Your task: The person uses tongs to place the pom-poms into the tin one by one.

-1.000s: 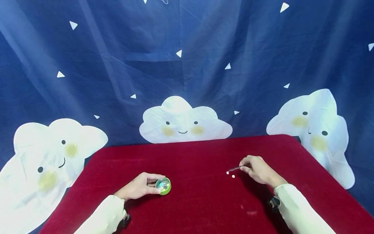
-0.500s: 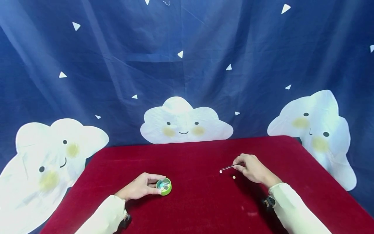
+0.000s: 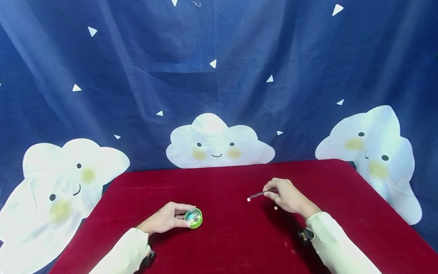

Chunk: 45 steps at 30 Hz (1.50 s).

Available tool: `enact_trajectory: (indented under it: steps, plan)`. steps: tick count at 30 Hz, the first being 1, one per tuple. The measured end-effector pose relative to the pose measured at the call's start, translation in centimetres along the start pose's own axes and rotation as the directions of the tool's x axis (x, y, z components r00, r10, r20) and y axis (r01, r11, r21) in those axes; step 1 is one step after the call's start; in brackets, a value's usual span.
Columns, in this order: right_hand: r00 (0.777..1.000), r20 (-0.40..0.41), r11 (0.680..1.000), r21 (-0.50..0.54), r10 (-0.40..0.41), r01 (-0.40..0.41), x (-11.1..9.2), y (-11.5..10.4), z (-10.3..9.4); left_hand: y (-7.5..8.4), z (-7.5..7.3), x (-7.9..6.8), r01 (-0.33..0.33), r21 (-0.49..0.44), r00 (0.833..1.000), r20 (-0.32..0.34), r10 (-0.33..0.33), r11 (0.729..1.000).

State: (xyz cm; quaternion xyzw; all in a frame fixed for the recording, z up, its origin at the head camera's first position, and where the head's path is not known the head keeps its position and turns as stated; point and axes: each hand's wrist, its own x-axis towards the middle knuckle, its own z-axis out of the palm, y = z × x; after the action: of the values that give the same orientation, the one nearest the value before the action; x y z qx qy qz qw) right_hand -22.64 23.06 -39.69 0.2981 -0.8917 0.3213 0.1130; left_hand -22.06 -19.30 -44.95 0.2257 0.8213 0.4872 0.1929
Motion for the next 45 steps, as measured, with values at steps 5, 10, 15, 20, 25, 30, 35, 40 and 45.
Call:
enact_trajectory:
  steps: [5, 10, 15, 20, 25, 30, 35, 40, 45]
  plan:
    - [1.000, 0.012, 1.000, 0.021, -0.002, 0.002, 0.7, -0.7, 0.5, 0.0, 0.0, 0.0, -0.001, 0.008, 1.000, 0.000, 0.001, 1.000]
    - [0.999, 0.032, 0.999, 0.036, 0.005, -0.006, 1.4, -1.4, 0.9, 0.2, 0.0, 0.1, -0.007, 0.011, 1.000, 0.000, 0.007, 1.000]
    - [0.999, 0.049, 0.998, 0.061, 0.004, -0.007, 2.1, -2.0, 1.3, 0.3, 0.0, 0.1, -0.002, 0.016, 1.000, -0.005, 0.003, 1.000]
    - [0.998, 0.056, 0.998, 0.060, -0.020, 0.017, 2.7, -2.5, 2.0, 0.3, 0.0, 0.1, -0.001, 0.018, 1.000, -0.007, 0.001, 1.000]
    - [0.997, 0.063, 0.997, 0.057, -0.051, 0.048, 3.5, -3.0, 2.8, 0.4, 0.0, 0.0, -0.011, 0.015, 1.000, -0.005, 0.012, 1.000]
    - [0.994, 0.069, 0.995, 0.068, -0.079, 0.074, 3.9, -3.5, 3.6, 0.5, 0.0, 0.0, -0.007, -0.003, 1.000, -0.006, 0.007, 1.000]
    - [0.994, 0.080, 0.993, 0.088, -0.081, 0.074, 4.3, -4.0, 4.1, 0.4, 0.1, 0.0, -0.007, 0.002, 1.000, -0.005, 0.007, 1.000]
    - [0.991, 0.095, 0.991, 0.101, -0.094, 0.084, 4.8, -4.8, 5.0, 0.3, 0.0, -0.1, -0.006, 0.008, 1.000, -0.006, 0.006, 1.000]
    - [0.987, 0.115, 0.988, 0.115, -0.114, 0.101, 5.3, -5.7, 6.0, 0.2, 0.0, -0.1, 0.005, 0.005, 1.000, -0.006, -0.005, 1.000]
